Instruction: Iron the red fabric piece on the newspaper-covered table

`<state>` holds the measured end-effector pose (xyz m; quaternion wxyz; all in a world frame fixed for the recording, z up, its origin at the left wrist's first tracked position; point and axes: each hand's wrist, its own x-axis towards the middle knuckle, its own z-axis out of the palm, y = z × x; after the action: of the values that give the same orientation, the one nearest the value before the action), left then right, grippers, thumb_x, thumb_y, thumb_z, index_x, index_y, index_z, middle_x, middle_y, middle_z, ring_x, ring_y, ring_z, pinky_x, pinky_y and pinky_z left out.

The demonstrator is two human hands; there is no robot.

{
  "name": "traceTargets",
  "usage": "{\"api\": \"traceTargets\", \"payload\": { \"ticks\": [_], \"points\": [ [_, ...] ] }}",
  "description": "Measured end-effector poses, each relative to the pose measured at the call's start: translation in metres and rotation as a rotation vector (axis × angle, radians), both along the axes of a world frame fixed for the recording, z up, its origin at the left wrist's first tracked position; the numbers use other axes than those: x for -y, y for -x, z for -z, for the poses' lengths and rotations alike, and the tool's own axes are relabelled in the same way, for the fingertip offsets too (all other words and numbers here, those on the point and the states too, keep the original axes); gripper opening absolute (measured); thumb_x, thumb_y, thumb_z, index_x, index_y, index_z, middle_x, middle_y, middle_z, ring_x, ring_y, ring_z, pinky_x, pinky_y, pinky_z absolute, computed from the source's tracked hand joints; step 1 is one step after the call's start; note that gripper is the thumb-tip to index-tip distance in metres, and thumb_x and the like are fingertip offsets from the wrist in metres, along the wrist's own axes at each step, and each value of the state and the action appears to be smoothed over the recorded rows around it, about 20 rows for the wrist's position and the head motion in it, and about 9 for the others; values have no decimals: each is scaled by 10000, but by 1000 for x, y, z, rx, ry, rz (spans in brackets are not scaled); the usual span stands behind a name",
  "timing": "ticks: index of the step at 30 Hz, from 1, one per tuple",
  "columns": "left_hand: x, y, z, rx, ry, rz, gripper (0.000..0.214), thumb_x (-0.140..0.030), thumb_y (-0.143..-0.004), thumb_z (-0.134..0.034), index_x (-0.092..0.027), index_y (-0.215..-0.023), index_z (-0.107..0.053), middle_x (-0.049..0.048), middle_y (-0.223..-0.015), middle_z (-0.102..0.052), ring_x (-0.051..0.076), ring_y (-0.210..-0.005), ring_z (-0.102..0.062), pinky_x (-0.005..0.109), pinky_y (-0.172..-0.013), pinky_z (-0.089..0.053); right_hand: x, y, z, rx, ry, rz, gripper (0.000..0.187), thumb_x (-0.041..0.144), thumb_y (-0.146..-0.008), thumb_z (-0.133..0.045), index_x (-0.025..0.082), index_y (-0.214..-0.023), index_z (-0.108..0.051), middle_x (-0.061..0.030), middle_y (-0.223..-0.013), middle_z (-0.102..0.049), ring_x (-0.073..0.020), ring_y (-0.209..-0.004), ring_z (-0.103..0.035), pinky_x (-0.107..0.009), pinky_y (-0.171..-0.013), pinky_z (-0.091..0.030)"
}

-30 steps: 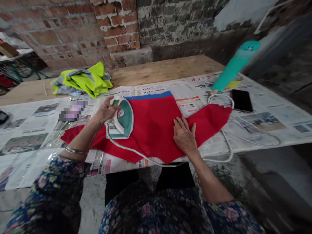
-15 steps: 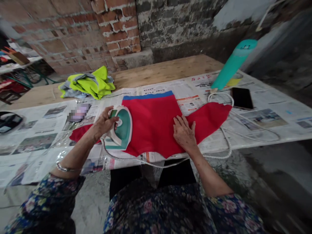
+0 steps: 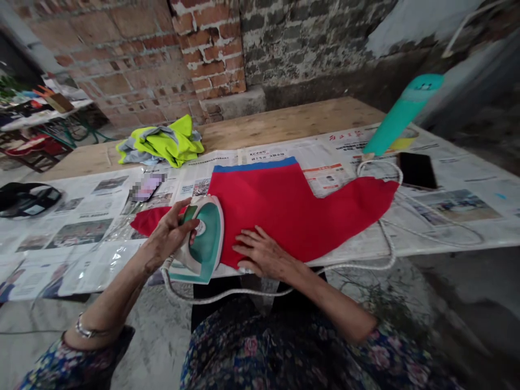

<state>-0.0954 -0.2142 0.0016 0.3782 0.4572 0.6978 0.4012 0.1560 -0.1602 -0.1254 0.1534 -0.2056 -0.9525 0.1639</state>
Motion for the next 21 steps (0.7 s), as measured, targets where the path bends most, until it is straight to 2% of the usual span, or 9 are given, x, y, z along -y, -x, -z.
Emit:
{"api": "traceTargets", "payload": {
  "ticks": [2,5,11,17,21],
  "points": [
    [-8,2,-3,5,-32,24,850,-397,-678,-889,-207,-1444,-577,-84,-628,-644,129,-464,-549,246,-487,-456,11,3,5,1,19,-20,442,367,-1088,-650,242,-1507,-719,-143,-1562,-697,-290,-1592,-493,-591,-1343,-328],
    [-31,3,-9,-23,-80,115,828,-351,-689,-876,-212,-1454,-589,-86,-635,-641,123,-465,-556,235,-487,-450,20,-5,11,-2,51,-13,428,297,-1100,-602,289,-1511,-721,-107,-1584,-687,-254,-1631,-440,-563,-1363,-295],
    [-91,-2,-5,-62,-23,262,910,-223,-680,-893,-205,-1524,-553,-77,-676,-659,124,-452,-555,228,-472,-429,22,-17,8,4,107,-48,378,290,-1105,-593,332,-1436,-771,-65,-1611,-669,-222,-1626,-441,-548,-1377,-252],
    [-127,2,4,-121,10,368,800,-225,-725,-873,-174,-1488,-637,-89,-546,-588,138,-438,-531,228,-473,-420,23,-15,4,4,180,-41,365,283,-1103,-616,315,-1429,-776,-69,-1618,-663,-222,-1644,-410,-547,-1381,-231],
    [-158,7,3,-157,39,405,754,-203,-728,-837,-179,-1464,-671,-87,-537,-599,136,-432,-533,214,-485,-428,15,-17,5,1,243,-63,305,309,-1079,-693,343,-1358,-812,-50,-1587,-691,-225,-1612,-465,-528,-1348,-293]
  ]
}}
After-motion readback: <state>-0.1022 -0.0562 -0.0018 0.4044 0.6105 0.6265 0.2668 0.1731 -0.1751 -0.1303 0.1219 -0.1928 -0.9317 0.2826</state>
